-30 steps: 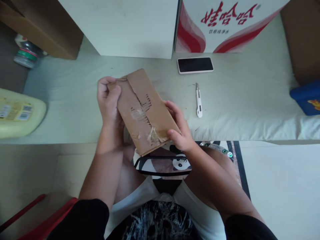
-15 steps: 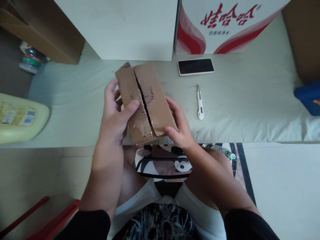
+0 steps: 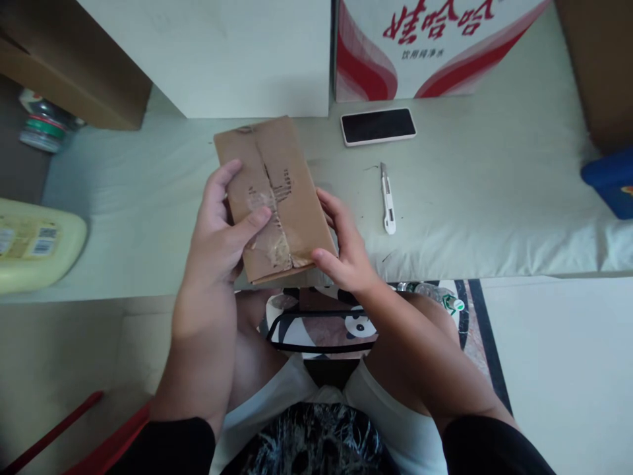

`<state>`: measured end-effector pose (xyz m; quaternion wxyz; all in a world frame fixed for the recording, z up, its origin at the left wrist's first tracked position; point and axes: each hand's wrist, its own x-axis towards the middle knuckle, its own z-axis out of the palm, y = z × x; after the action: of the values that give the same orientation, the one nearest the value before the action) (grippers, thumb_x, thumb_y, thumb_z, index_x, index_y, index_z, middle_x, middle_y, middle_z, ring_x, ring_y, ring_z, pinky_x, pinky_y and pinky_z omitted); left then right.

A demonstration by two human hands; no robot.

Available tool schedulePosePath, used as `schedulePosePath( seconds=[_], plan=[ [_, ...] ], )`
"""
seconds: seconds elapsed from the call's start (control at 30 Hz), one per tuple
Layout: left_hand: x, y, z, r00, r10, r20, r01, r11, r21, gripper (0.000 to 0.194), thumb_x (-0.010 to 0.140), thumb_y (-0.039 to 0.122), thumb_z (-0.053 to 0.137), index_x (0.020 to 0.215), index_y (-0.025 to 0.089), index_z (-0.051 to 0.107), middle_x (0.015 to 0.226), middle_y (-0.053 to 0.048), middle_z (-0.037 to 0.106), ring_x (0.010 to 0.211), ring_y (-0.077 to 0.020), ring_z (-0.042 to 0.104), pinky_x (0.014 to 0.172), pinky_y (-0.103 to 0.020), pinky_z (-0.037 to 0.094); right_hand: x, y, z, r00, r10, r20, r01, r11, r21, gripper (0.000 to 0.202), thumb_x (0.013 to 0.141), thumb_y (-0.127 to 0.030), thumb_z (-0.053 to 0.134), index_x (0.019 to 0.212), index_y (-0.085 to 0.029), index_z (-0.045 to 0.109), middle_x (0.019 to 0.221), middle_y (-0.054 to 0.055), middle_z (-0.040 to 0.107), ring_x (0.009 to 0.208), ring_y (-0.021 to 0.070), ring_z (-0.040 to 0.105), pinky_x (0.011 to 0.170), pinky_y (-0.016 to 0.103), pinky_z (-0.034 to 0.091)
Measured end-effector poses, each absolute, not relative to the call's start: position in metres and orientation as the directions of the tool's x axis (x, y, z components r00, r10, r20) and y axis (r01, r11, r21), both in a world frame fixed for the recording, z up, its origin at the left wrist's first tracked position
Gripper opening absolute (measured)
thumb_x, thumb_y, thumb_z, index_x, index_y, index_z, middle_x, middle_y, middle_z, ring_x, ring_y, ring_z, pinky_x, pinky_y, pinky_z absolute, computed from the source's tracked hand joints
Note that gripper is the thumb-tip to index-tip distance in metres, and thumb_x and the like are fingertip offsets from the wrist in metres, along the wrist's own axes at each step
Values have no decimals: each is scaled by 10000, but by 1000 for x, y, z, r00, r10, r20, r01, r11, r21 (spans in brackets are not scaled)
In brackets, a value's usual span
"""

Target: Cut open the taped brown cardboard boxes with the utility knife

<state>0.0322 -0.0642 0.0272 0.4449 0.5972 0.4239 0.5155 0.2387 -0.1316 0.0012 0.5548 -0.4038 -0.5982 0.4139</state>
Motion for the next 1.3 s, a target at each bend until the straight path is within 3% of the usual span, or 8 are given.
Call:
schedulePosePath(
  seconds=[0.17,0.63,0.9,1.07,1.2,1.3],
  plan=[
    [31,-63,28,174,974,142,-2,-143,990,814,735,508,919,1441,383,532,1574,-78,547,1433,-359,573,1154,-537,548,241,-132,-3,-66,934,351,7,352,-936,821,901,-728,626,1581,-335,387,1657,98,441,1525,360,455,1252,605,419],
    [34,-63,27,114,978,174,83,-184,979,772,733,504,900,1413,358,563,1508,-87,591,1351,-361,630,1098,-541,577,242,-132,-4,-81,933,352,17,354,-935,842,896,-725,648,1604,-365,369,1687,83,408,1556,364,416,1269,611,401],
    [30,-63,29,148,967,206,43,-214,976,744,764,539,876,1412,348,564,1437,-79,632,1370,-368,607,1153,-570,523,247,-136,5,-176,897,406,160,433,-887,996,836,-864,583,1665,-382,316,1758,34,313,1642,391,260,1352,650,206],
    [25,-65,31,210,960,182,36,-194,980,664,856,576,792,1444,375,556,1523,-63,601,1446,-349,567,1212,-544,482,251,-137,12,-234,850,473,135,510,-850,827,926,-801,489,1651,-429,346,1778,-42,283,1658,365,239,1371,628,159],
    [17,-58,29,272,940,206,63,-231,971,631,890,616,732,1462,400,576,1582,-50,577,1465,-343,565,1238,-547,461,254,-138,14,-269,843,465,132,511,-849,741,983,-663,524,1652,-405,340,1763,1,327,1651,344,270,1367,629,181],
    [9,-52,28,285,927,244,110,-285,952,647,852,632,766,1446,428,611,1643,-12,515,1569,-343,439,1310,-564,362,255,-137,9,-184,889,420,144,447,-883,641,1003,-622,532,1590,-380,447,1727,44,384,1634,328,309,1355,621,230]
  ],
)
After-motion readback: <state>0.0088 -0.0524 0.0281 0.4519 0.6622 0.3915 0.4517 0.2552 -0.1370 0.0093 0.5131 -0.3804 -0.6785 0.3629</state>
